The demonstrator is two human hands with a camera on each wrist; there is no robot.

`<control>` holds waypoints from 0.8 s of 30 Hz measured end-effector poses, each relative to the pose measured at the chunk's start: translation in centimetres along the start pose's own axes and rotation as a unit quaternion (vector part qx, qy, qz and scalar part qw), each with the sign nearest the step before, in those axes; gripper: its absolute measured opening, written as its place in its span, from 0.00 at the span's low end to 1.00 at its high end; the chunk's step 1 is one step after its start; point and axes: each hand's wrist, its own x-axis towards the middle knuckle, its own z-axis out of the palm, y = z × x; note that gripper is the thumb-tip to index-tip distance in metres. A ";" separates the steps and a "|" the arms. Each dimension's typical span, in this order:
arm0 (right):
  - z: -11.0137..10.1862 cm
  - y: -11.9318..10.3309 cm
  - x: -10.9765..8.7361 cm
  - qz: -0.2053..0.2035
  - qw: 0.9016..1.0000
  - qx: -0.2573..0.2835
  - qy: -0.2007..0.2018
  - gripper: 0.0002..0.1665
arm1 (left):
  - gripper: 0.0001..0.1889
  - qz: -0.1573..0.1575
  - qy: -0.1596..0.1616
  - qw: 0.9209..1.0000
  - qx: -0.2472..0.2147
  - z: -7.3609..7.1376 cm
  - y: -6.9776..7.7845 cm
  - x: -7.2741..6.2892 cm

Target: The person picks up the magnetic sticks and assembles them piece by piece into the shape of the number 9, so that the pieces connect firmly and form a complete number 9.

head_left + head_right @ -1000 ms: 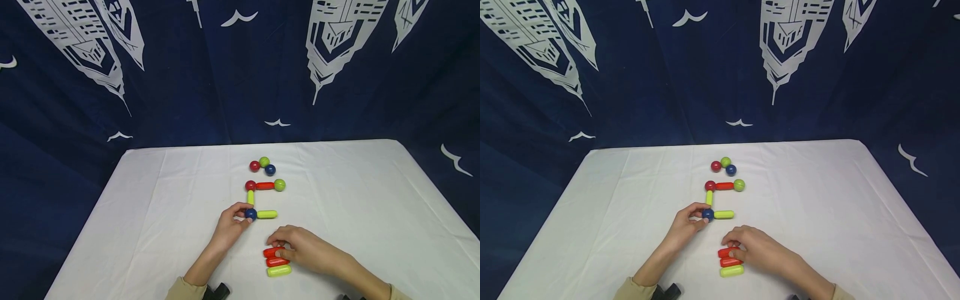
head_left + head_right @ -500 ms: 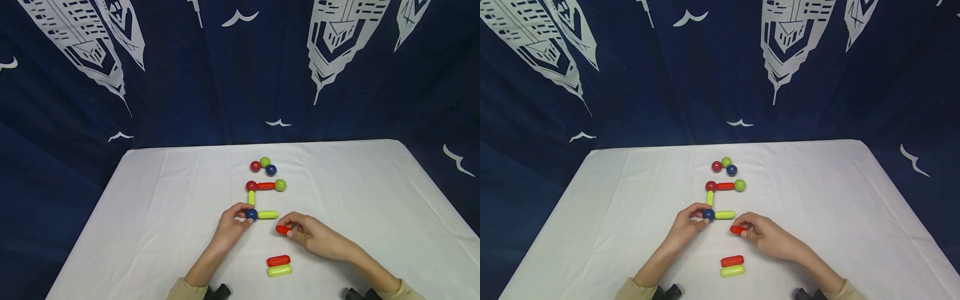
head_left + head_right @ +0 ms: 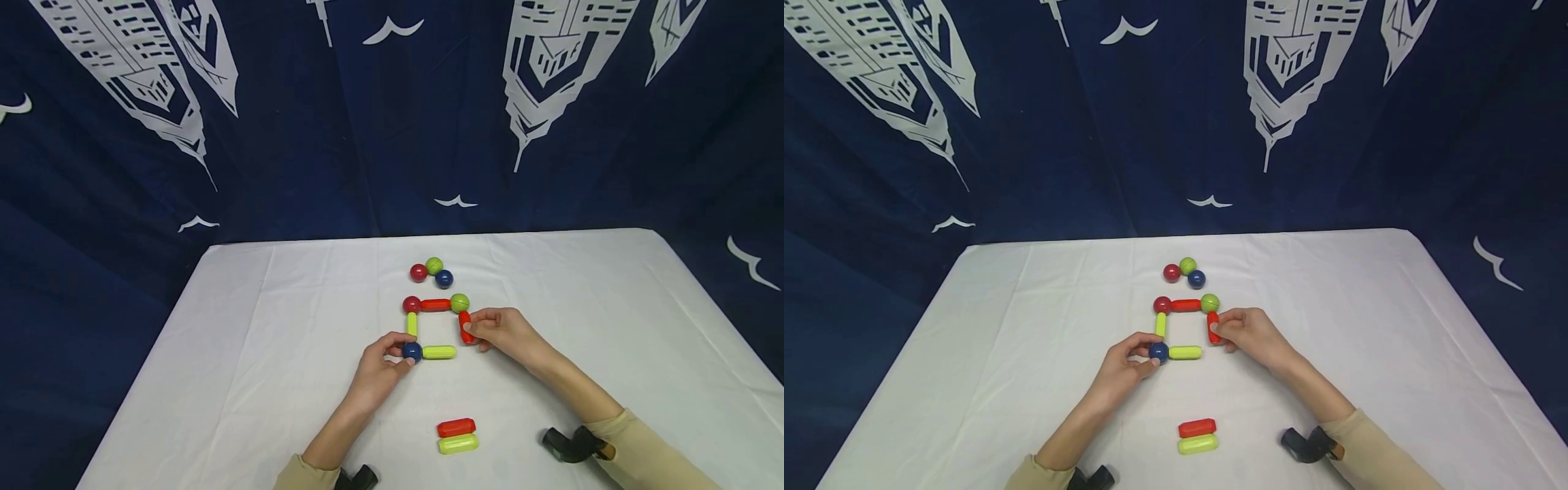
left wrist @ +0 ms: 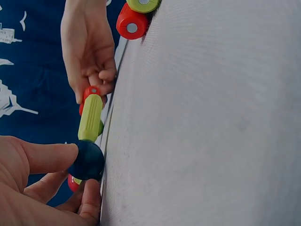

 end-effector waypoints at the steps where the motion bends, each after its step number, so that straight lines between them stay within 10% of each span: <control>1: 0.0 0.0 0.2 0.007 1.000 0.002 0.005 0.20 | 0.15 0.001 0.000 1.000 0.000 0.0 0.0 0.0; 24: -0.1 0.3 -0.5 0.018 1.000 0.016 0.018 0.26 | 0.15 0.001 0.006 1.000 0.009 0.1 -0.1 0.0</control>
